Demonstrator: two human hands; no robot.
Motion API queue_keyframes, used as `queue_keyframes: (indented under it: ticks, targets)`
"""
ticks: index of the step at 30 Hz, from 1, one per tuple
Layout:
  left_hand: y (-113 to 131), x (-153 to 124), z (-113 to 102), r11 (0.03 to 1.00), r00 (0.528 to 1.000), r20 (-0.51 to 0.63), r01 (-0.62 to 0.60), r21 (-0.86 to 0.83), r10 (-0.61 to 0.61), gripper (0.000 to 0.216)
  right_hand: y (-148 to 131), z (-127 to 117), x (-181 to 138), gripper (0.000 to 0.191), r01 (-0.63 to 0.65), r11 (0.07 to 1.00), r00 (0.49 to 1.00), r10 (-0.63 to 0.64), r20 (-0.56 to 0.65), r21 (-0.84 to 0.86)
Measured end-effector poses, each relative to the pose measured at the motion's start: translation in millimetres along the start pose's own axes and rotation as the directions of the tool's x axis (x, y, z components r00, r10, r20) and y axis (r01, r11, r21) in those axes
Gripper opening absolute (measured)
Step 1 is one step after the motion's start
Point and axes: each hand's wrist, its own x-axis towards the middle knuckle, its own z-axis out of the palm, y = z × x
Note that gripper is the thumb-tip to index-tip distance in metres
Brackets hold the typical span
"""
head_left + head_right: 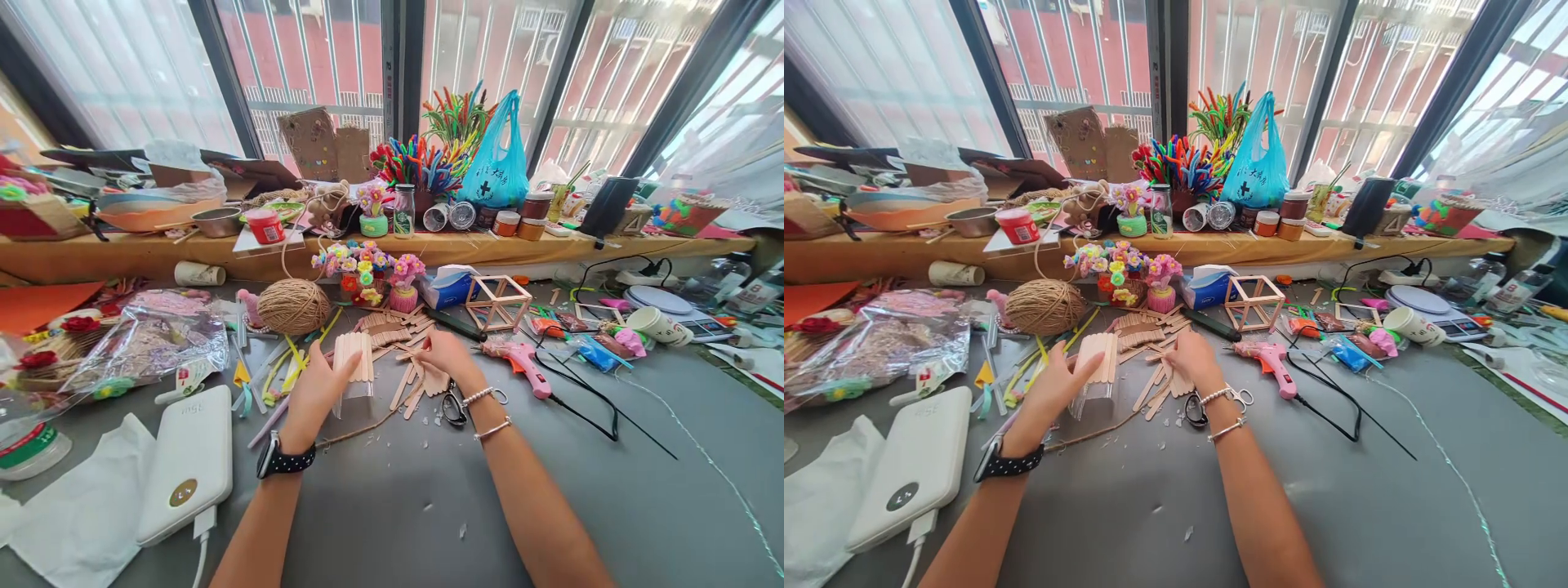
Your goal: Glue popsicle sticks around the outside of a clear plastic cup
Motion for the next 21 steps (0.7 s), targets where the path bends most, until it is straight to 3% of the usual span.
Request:
queue_keyframes:
  ticks: [4,8,10,12,17,21]
  targets:
    - [9.3,-3.7,-0.9,0.989,0.984,-0.104,-0.142,0.039,0.145,0.071,-2.9,5.7,-0.5,0.019,0.011,0.996,0.994,-0.001,0.110,-0.090]
    - [24.2,-17.7,2.9,0.936,0.921,-0.170,-0.336,0.106,0.350,0.055,-2.9,2.8,2.9,0.020,0.025,0.993,0.993,-0.011,0.121,-0.117]
    - [33.2,-24.0,6.9,0.863,0.873,-0.078,-0.458,0.214,0.482,0.047,-0.3,-1.8,4.4,0.020,0.020,0.993,0.996,-0.009,0.094,-0.119]
    - [43.3,-26.3,12.1,0.760,0.845,0.119,-0.524,0.384,0.522,0.035,3.7,-7.5,5.0,0.021,0.005,0.993,0.999,0.001,0.054,-0.121]
    - [72.7,-16.8,30.9,0.665,0.823,0.328,-0.568,0.485,0.464,0.018,14.3,-19.8,3.5,0.021,-0.034,0.991,0.999,0.030,-0.028,-0.126]
    - [90.7,-6.3,49.4,0.626,0.833,0.394,-0.553,0.550,0.389,0.016,21.5,-23.9,4.1,0.022,-0.050,0.991,0.998,0.044,-0.047,-0.125]
